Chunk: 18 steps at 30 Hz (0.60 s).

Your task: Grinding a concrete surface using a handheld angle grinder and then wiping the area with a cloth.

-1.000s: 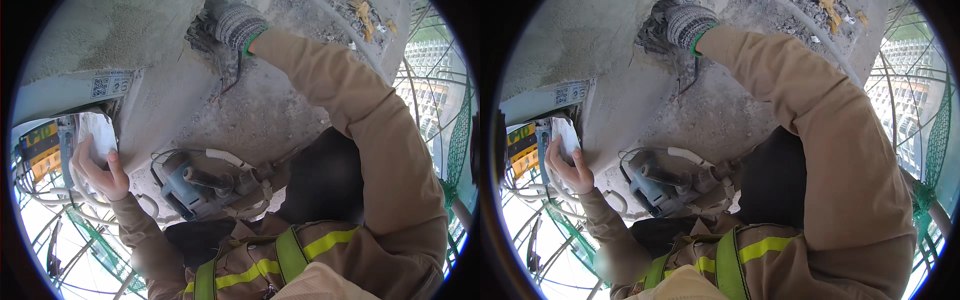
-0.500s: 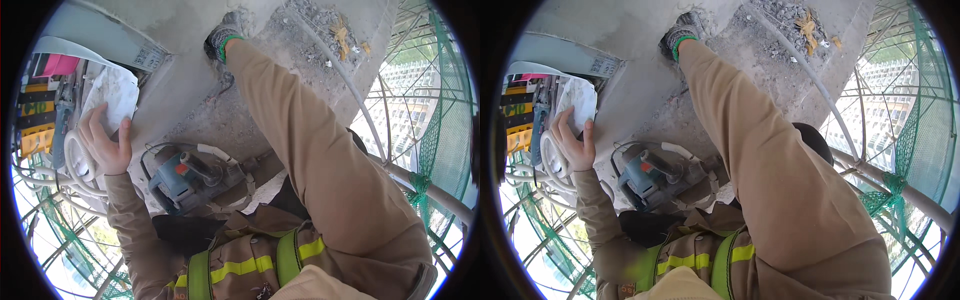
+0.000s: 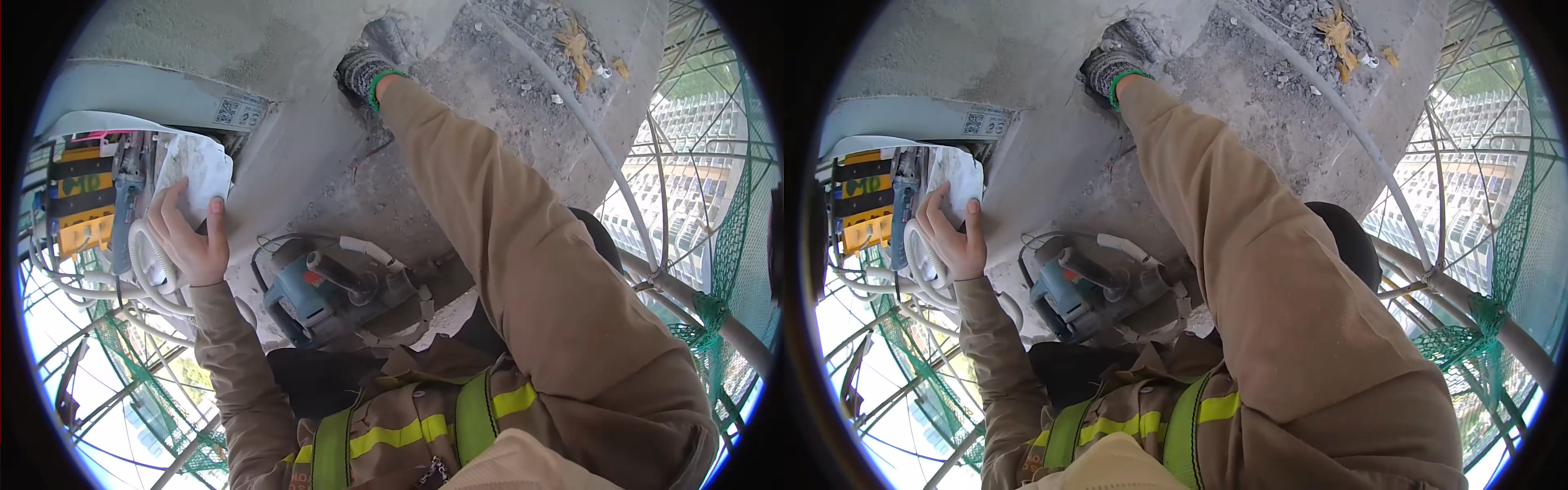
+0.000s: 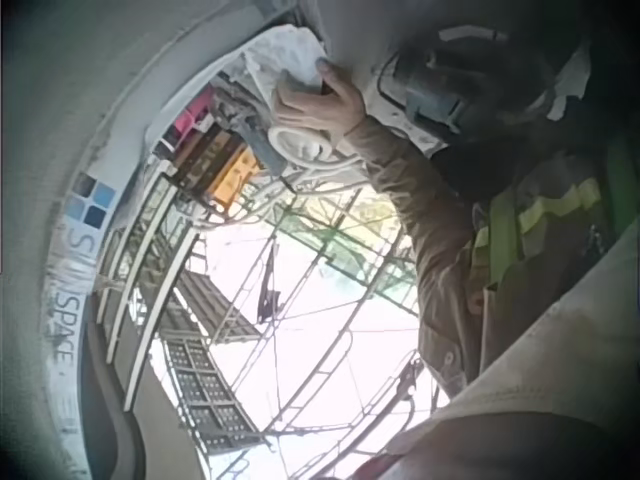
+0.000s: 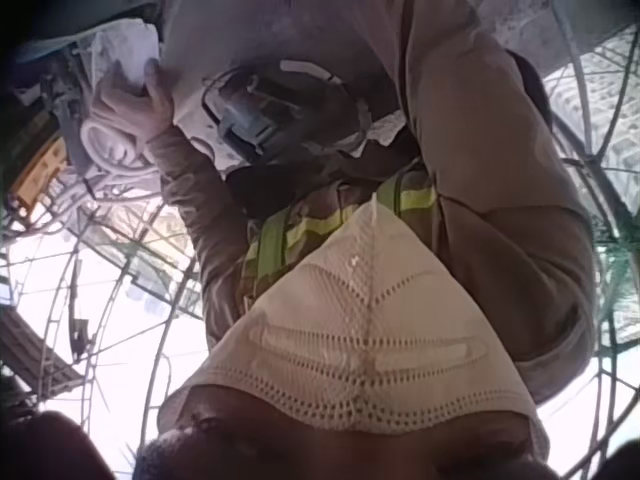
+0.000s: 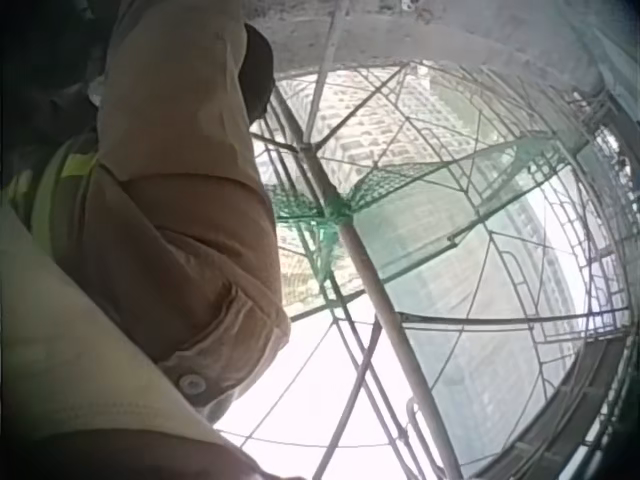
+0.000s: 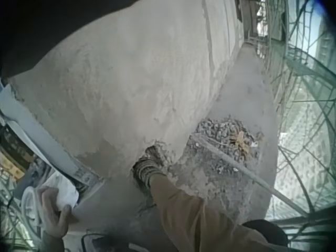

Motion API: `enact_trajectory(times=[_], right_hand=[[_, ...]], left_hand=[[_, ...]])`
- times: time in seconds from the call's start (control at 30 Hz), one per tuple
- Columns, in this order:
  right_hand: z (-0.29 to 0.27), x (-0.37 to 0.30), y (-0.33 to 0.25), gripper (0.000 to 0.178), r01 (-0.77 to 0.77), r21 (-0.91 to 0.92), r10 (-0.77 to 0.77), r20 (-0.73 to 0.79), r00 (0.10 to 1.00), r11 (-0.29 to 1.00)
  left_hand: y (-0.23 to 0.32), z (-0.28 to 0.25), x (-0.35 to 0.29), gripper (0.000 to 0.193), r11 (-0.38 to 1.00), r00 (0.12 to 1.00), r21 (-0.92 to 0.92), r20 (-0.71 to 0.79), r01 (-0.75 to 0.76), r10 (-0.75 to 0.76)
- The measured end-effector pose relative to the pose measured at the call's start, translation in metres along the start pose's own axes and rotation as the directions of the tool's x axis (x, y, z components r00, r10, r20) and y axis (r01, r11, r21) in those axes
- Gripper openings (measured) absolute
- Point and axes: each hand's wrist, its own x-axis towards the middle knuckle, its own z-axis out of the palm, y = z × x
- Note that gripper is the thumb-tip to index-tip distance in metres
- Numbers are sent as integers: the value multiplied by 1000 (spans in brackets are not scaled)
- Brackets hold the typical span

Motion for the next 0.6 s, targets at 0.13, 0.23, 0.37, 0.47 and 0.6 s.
enact_trajectory(times=[0.13,0.23,0.37,0.47,0.6], right_hand=[[-6,-6,3,40,10,93,-9,-12,1000,996],[-2,-5,3,41,-52,168,65,-77,995,984],[8,-3,4,42,-35,78,44,-118,992,996],[19,0,7,43,-47,153,75,-189,979,987],[31,3,11,34,50,242,55,-411,910,969]], left_hand=[[-2,3,0,52,1000,1000,16,-12,-1,1],[-2,3,0,52,1000,1000,19,-2,3,-3],[-1,2,0,52,1000,1000,23,6,-4,4],[-2,3,-1,52,1000,1000,18,-3,-2,2],[-5,4,-2,54,999,1000,24,-7,-24,25]])
